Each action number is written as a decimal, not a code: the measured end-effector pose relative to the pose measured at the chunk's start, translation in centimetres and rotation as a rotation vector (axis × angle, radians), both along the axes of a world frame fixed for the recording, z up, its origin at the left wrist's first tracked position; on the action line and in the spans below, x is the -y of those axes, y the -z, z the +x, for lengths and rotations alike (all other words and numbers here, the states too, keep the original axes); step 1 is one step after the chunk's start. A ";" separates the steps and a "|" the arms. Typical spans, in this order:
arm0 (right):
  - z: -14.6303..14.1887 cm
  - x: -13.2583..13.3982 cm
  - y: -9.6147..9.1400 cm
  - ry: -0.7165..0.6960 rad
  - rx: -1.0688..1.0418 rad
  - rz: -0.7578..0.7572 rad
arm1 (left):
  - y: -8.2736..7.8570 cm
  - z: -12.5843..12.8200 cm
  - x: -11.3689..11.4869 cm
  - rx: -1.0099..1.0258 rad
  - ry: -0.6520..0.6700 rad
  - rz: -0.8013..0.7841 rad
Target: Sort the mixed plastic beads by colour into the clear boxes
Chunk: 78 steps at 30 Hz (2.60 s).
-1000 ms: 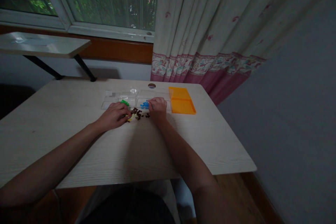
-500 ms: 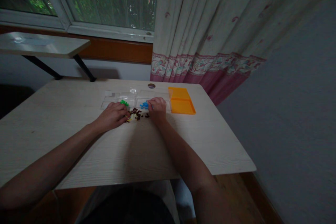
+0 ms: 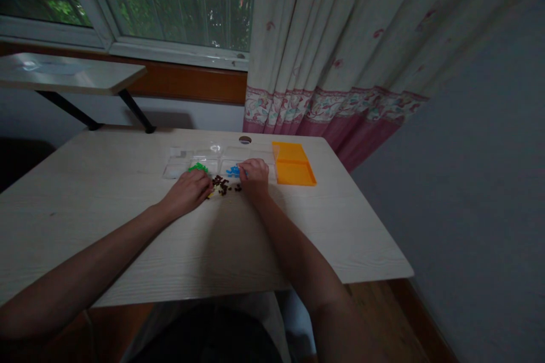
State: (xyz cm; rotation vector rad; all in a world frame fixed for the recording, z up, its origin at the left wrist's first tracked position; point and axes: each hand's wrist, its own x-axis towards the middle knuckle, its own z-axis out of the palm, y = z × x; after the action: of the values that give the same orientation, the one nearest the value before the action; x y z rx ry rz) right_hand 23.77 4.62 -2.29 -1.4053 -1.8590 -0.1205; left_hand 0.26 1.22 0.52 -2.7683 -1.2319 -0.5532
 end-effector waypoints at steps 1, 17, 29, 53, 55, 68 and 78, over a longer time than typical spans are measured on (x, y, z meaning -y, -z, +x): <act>0.0 0.0 0.0 -0.001 -0.004 0.006 | 0.1 0.1 0.1 0.008 0.002 0.001; -0.4 0.7 -0.5 -0.075 0.068 0.018 | 0.3 0.4 -0.4 0.460 -0.074 -0.134; -3.3 4.0 -1.8 -0.330 0.234 0.125 | 0.2 0.5 0.2 0.676 -0.074 -0.328; -3.7 5.0 -2.4 -0.235 0.301 0.420 | 2.4 1.9 -0.5 1.025 -0.033 -0.591; -3.6 5.1 -2.6 -0.238 0.323 0.374 | 2.7 1.9 -0.6 1.051 -0.020 -0.617; -1.8 4.0 -3.1 -0.212 0.210 0.206 | 0.8 1.5 0.0 0.992 -0.015 -0.588; 2.2 0.7 -1.6 0.083 0.032 0.208 | 0.2 -1.3 -0.7 0.702 -0.119 -0.353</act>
State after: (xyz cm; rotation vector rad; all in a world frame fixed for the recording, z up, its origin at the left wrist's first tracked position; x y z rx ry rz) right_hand 25.92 3.90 -0.74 -1.3415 -1.7586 -0.3691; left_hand -1.04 1.88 0.34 -2.8273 -1.7428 -1.5174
